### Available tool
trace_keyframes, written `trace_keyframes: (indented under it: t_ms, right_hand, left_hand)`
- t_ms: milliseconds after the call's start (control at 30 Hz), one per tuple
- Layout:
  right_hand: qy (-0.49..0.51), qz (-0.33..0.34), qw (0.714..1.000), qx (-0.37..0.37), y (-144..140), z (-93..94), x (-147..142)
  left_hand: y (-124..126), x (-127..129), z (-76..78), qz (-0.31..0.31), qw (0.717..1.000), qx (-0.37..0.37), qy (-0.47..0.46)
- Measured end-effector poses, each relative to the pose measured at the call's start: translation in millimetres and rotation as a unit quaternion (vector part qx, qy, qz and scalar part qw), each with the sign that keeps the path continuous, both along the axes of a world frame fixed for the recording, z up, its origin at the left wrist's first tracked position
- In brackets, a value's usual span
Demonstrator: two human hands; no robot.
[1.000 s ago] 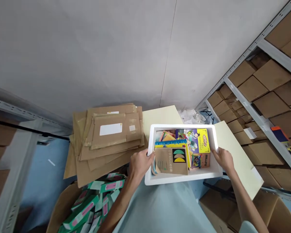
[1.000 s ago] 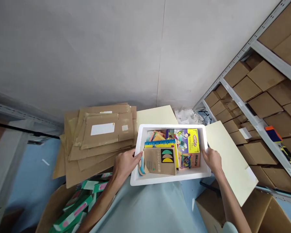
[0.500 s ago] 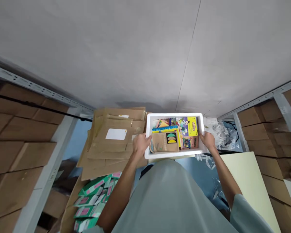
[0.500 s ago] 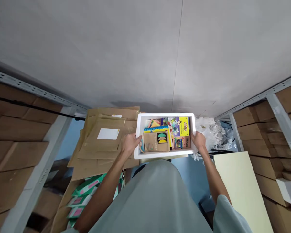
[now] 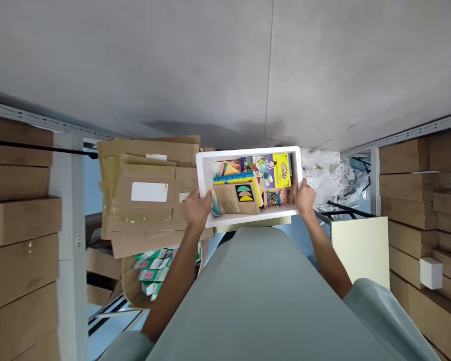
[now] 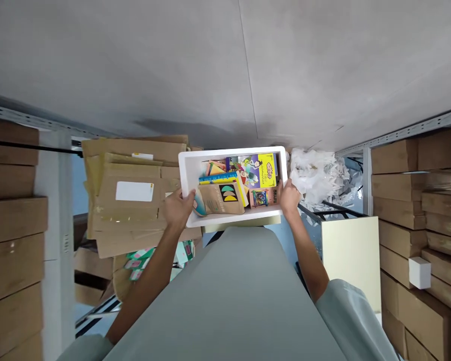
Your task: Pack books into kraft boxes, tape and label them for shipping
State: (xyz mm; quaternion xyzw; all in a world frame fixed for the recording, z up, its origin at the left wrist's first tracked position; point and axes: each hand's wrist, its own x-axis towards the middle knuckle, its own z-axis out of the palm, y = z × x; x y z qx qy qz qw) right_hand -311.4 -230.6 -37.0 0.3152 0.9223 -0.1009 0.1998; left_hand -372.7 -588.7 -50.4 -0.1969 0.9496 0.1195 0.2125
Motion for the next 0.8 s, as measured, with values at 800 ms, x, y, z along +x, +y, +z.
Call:
trace_keyframes:
  t_ms: [800]
  right_hand:
    - [0.097,0.372,0.922,0.045,1,-17.8,20]
  left_hand:
    - [156,76,0.2,-0.429,0.858,0.212,0.187]
